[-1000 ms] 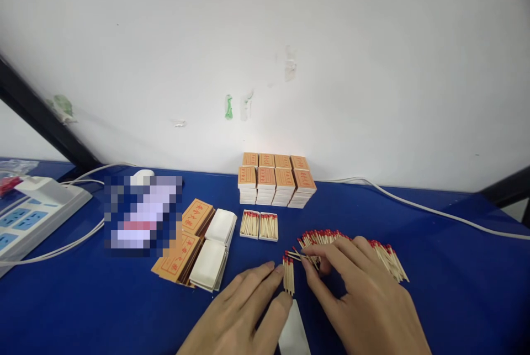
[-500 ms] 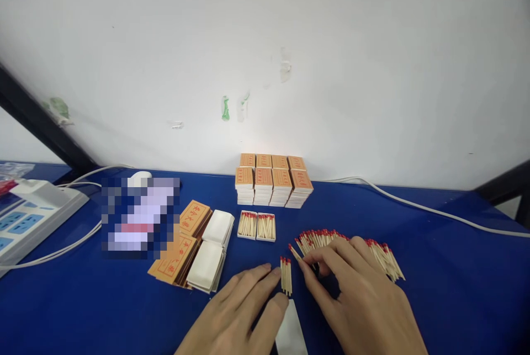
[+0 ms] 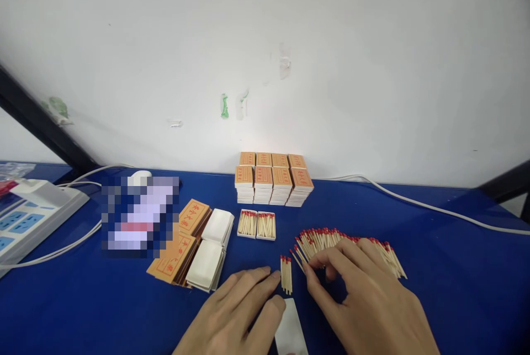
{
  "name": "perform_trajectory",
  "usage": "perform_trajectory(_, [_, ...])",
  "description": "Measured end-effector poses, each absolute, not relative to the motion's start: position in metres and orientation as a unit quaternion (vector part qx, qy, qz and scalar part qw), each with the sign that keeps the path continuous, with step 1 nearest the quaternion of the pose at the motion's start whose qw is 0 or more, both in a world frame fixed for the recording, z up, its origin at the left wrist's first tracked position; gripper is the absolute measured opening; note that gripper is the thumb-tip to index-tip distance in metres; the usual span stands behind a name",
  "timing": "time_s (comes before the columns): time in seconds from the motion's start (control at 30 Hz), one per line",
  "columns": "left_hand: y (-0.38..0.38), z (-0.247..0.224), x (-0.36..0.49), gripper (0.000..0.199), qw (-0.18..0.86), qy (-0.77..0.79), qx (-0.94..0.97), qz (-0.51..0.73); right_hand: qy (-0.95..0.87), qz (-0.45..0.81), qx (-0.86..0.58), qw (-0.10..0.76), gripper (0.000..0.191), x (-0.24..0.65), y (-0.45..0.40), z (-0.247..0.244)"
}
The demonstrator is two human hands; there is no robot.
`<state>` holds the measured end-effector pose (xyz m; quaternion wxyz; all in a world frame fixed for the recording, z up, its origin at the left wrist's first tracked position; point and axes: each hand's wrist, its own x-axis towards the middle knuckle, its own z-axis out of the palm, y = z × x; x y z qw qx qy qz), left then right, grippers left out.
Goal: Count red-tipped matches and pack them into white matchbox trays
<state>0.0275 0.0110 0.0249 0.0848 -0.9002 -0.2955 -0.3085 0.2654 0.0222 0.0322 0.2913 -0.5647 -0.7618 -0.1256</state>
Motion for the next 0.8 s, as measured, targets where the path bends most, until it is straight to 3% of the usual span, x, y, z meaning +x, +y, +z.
perform_trajectory(0.23, [0.0121, 0.0233, 0.0255, 0.035, 0.069, -0.282, -0.907, -0.306, -0.772, -0.121, -0.560, 0.276, 0.028, 0.2635, 0.0230, 0.0250])
perform_trajectory(0.47, [0.0142, 0.0262, 0.0268, 0.046, 0.090, -0.269, -0.907, -0.311, -0.768, -0.129, -0.560, 0.285, 0.030, 0.2625, 0.0222, 0.0257])
perform_trajectory(0.8, [0.0122, 0.0195, 0.0256, 0.039, 0.103, -0.263, -0.916, -0.285, -0.759, -0.148, -0.567, 0.283, 0.027, 0.2617, 0.0214, 0.0277])
